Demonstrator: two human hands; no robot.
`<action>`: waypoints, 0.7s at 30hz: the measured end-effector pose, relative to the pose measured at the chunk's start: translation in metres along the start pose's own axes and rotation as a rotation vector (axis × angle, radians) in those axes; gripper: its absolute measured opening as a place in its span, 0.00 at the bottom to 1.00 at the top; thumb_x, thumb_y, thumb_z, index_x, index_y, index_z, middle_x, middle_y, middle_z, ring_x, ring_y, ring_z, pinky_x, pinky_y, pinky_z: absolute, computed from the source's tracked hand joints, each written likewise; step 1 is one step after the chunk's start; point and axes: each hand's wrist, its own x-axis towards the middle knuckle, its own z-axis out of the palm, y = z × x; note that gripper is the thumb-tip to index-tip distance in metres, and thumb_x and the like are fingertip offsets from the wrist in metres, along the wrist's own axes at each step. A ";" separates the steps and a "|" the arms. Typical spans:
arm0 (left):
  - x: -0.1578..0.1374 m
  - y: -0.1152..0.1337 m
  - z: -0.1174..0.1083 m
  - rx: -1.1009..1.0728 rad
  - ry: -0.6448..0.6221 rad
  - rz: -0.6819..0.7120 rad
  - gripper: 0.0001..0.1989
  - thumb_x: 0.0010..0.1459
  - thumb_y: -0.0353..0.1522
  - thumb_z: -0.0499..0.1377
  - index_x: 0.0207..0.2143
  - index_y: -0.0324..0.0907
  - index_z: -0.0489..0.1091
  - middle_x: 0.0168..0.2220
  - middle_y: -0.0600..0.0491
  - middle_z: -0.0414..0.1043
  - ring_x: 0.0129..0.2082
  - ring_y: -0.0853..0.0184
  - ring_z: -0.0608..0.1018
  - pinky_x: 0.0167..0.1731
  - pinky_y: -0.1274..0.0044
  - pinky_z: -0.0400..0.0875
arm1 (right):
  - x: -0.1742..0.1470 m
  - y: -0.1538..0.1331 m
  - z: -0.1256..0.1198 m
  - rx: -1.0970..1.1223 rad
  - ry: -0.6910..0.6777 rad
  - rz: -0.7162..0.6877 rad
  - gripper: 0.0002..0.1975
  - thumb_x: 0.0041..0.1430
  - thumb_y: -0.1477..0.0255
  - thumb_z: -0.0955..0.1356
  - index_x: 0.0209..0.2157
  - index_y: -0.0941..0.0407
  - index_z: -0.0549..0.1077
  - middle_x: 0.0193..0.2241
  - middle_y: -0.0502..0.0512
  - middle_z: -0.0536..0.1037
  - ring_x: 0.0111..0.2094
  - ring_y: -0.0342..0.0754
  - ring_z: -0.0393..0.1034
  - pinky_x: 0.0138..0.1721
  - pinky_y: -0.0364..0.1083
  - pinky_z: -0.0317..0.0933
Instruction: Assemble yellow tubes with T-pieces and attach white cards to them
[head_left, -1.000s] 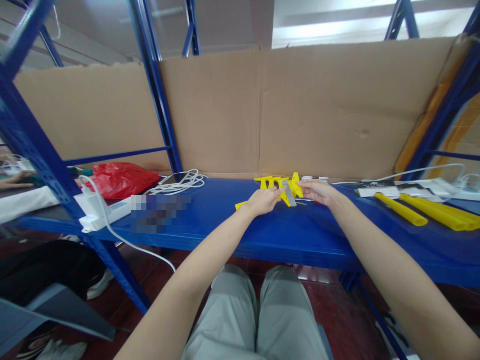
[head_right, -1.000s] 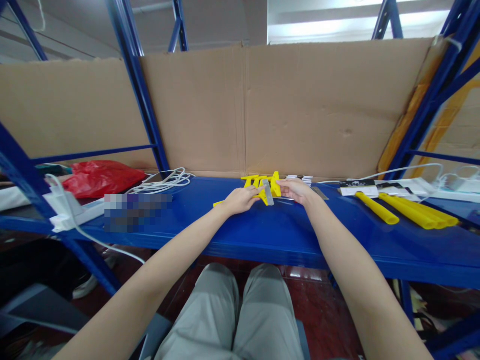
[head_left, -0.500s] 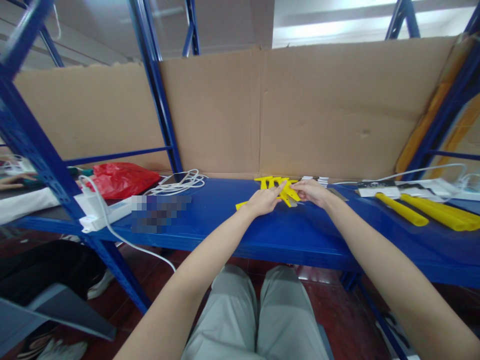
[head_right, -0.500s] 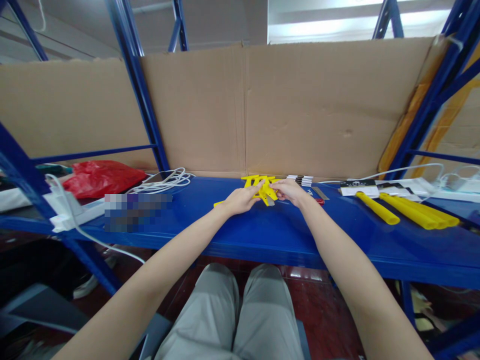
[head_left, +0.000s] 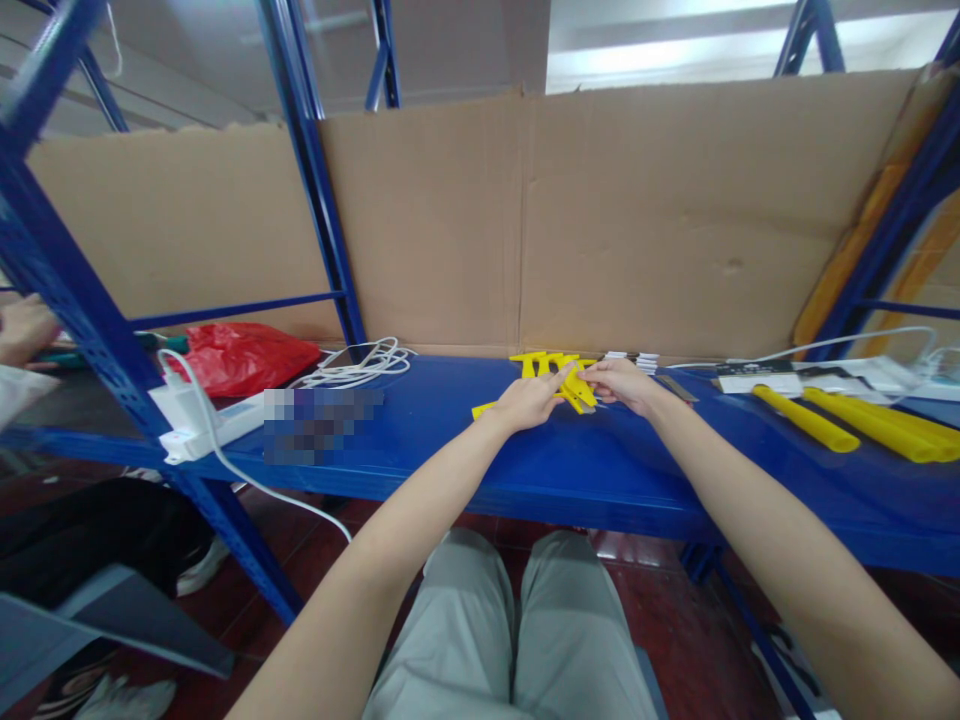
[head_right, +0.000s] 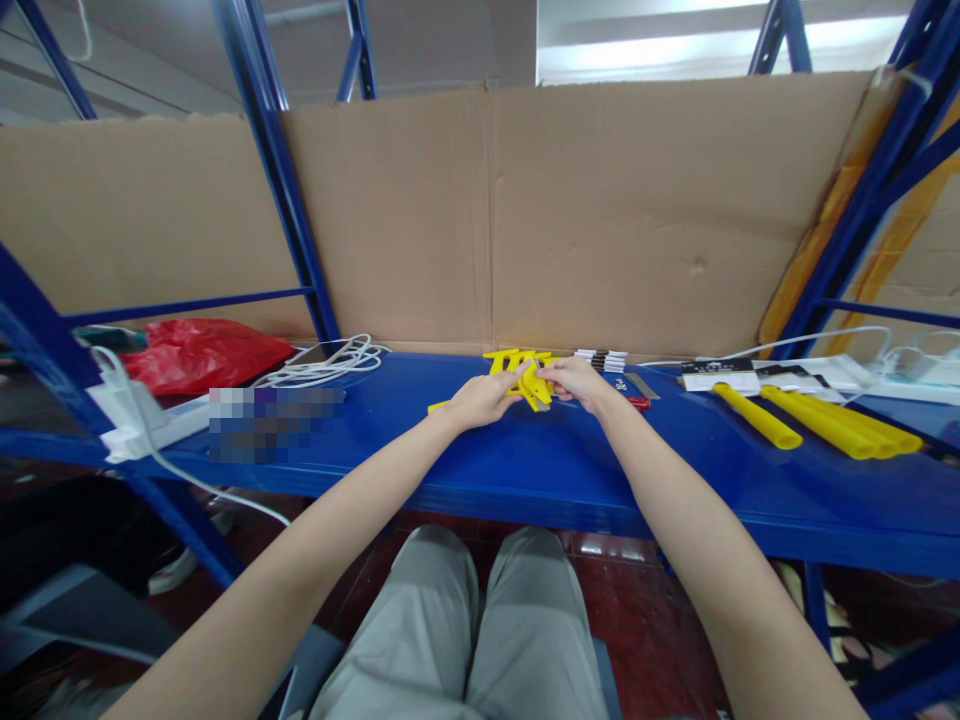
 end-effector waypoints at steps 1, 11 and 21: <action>0.000 0.000 0.000 -0.005 0.002 0.000 0.30 0.67 0.33 0.49 0.68 0.40 0.42 0.58 0.41 0.66 0.55 0.60 0.73 0.49 0.73 0.68 | 0.000 0.000 0.001 -0.003 0.009 0.004 0.16 0.45 0.70 0.75 0.19 0.57 0.63 0.10 0.40 0.56 0.12 0.33 0.47 0.14 0.37 0.39; 0.002 -0.004 0.006 -0.021 0.035 0.021 0.30 0.67 0.33 0.48 0.68 0.40 0.42 0.58 0.40 0.66 0.54 0.59 0.73 0.49 0.70 0.69 | 0.000 0.000 0.001 -0.020 0.027 0.015 0.14 0.47 0.70 0.74 0.21 0.57 0.64 0.11 0.41 0.56 0.13 0.33 0.45 0.15 0.37 0.37; 0.002 -0.004 0.005 -0.034 0.035 0.014 0.29 0.67 0.33 0.48 0.67 0.40 0.43 0.59 0.41 0.66 0.54 0.60 0.73 0.49 0.71 0.69 | -0.003 -0.002 0.006 -0.078 0.011 0.008 0.18 0.48 0.66 0.73 0.19 0.56 0.61 0.10 0.40 0.55 0.12 0.33 0.45 0.14 0.37 0.38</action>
